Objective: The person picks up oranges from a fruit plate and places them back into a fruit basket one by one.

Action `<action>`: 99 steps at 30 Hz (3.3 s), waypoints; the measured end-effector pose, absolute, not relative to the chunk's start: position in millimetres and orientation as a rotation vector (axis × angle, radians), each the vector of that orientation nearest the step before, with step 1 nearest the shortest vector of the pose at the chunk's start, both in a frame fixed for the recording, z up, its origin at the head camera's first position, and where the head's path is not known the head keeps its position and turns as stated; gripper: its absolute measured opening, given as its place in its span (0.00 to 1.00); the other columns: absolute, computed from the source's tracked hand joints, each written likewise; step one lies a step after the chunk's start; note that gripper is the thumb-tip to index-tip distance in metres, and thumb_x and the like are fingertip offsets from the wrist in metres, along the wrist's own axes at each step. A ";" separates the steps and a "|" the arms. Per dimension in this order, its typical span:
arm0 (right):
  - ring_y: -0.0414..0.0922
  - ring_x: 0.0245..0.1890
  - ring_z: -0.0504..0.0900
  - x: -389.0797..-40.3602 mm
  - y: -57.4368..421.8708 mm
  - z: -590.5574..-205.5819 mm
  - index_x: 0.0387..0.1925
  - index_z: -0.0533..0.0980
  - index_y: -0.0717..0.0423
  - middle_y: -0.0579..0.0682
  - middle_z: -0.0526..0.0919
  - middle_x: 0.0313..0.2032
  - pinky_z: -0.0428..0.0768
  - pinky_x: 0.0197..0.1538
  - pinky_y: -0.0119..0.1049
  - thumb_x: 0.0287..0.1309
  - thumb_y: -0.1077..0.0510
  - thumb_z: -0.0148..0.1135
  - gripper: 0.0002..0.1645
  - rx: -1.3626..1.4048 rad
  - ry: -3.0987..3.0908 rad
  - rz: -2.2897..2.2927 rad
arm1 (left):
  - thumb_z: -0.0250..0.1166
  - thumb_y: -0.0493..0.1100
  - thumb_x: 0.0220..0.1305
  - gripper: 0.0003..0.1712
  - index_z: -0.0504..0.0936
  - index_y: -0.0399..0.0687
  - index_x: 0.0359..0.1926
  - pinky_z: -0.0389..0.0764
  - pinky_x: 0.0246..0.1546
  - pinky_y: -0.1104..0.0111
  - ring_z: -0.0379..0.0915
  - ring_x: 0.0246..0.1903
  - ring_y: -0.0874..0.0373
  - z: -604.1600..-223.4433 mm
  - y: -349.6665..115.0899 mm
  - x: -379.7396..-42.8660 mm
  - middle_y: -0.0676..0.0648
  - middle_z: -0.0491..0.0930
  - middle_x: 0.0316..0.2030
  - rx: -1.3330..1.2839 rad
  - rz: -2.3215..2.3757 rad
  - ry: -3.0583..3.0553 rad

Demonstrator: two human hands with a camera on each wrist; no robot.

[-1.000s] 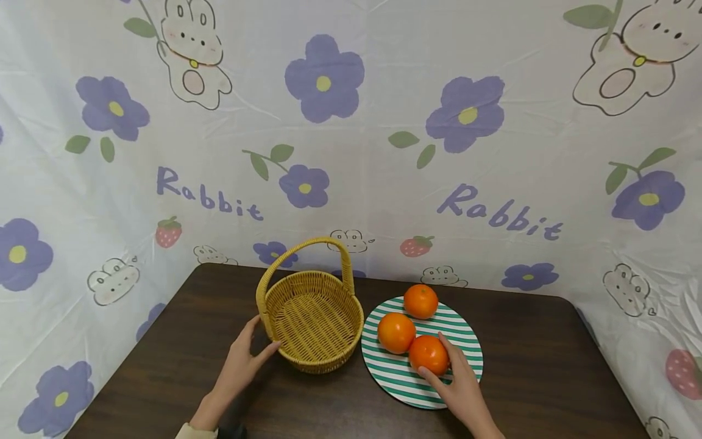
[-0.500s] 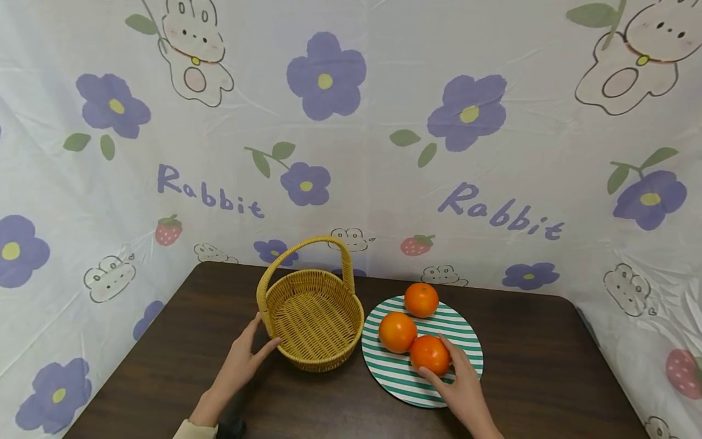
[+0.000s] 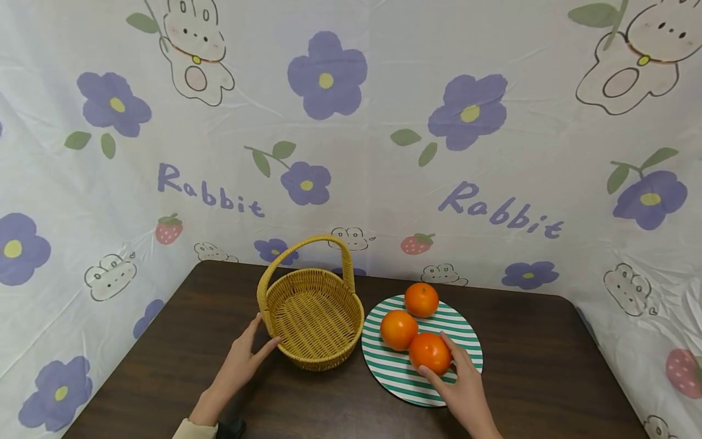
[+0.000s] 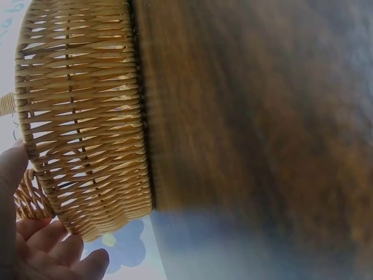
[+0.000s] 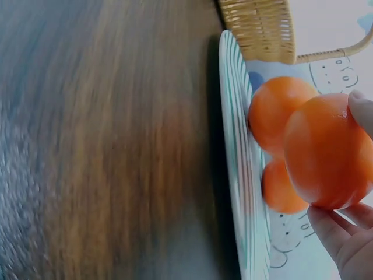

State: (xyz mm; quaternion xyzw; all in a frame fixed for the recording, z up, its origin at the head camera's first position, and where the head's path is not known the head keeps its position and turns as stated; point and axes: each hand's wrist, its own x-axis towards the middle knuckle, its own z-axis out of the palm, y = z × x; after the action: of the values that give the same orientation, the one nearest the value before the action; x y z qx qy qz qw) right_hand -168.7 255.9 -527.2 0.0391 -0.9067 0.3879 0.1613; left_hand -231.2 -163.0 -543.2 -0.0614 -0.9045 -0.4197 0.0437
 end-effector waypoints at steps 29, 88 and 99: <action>0.52 0.52 0.74 -182.2 219.9 -497.5 0.66 0.61 0.52 0.54 0.70 0.57 0.79 0.47 0.52 0.50 0.49 0.69 0.44 0.291 -2.541 1.207 | 0.53 0.70 0.58 0.48 0.42 0.65 0.72 0.57 0.61 0.42 0.45 0.69 0.44 -549.2 -168.7 -233.6 0.43 0.47 0.71 -0.235 -1.245 -2.770; 0.49 0.54 0.74 -241.2 132.4 -496.2 0.66 0.62 0.44 0.51 0.70 0.60 0.77 0.51 0.49 0.49 0.43 0.68 0.44 0.447 -2.509 1.354 | 0.56 0.69 0.56 0.48 0.49 0.61 0.72 0.65 0.57 0.44 0.59 0.63 0.39 -542.9 -170.3 -233.5 0.41 0.49 0.71 -0.210 -1.127 -2.805; 0.50 0.54 0.74 -249.2 121.4 -502.8 0.65 0.63 0.53 0.52 0.70 0.59 0.78 0.50 0.48 0.47 0.44 0.70 0.45 0.480 -2.519 1.289 | 0.56 0.68 0.58 0.46 0.48 0.65 0.72 0.66 0.56 0.44 0.58 0.64 0.41 -541.8 -167.9 -231.2 0.43 0.49 0.71 -0.201 -1.097 -2.809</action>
State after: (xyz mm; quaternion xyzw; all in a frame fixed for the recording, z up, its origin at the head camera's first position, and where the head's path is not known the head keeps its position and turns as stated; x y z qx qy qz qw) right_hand -249.2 121.4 -502.8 0.1655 -0.8696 0.4450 0.1352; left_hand -231.2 -167.9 -541.8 -0.0663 -0.9278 -0.3623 0.0597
